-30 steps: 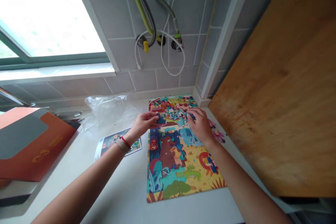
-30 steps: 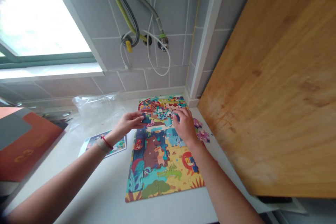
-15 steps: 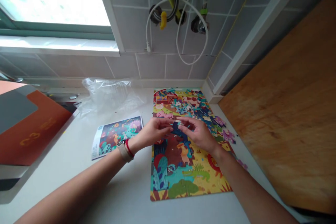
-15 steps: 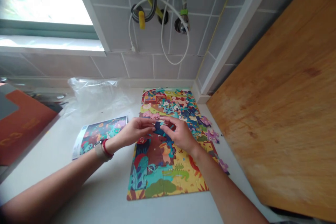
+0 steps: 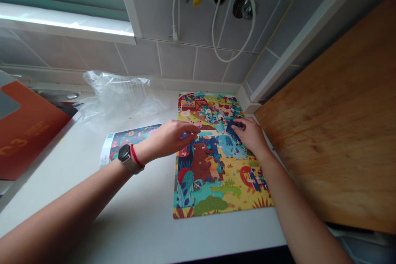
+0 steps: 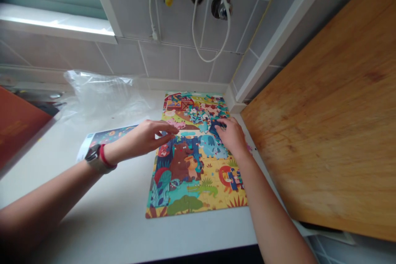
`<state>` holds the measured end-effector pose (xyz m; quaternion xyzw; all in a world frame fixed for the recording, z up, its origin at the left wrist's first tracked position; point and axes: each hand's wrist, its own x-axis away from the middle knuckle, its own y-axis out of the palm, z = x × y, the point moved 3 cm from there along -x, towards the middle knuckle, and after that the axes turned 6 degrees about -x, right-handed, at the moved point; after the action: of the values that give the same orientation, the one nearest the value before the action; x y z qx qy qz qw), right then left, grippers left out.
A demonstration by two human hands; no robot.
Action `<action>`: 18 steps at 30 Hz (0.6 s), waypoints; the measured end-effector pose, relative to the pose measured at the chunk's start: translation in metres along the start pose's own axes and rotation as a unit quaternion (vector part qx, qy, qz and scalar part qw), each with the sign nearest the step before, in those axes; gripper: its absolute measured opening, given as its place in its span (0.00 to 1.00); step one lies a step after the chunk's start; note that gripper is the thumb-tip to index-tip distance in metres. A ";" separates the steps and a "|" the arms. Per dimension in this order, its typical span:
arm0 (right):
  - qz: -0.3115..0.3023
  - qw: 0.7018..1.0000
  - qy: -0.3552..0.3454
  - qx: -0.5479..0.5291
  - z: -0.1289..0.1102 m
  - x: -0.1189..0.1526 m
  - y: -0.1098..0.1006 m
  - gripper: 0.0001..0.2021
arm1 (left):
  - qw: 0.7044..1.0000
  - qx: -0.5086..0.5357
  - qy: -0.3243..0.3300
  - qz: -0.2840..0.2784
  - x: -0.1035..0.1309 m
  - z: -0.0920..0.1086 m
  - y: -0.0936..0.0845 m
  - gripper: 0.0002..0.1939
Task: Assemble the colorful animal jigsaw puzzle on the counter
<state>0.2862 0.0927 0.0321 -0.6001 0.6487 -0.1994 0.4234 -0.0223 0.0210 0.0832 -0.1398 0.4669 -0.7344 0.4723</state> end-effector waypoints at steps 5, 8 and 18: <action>-0.008 0.999 -0.037 -0.038 -0.012 0.002 0.001 0.16 | 0.994 -0.074 0.065 -0.049 0.002 0.001 0.006 0.14; -0.049 0.995 -0.080 -0.027 -0.021 0.007 0.004 0.17 | 0.991 -0.097 0.077 -0.050 0.002 -0.004 0.010 0.14; -0.135 0.981 -0.001 0.140 -0.020 0.017 0.005 0.22 | 0.983 -0.166 0.064 -0.043 0.004 -0.026 0.025 0.16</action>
<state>0.2690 0.0725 0.0342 -0.6170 0.5269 -0.3430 0.4733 -0.0269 0.0292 0.0481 -0.1892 0.6055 -0.6735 0.3795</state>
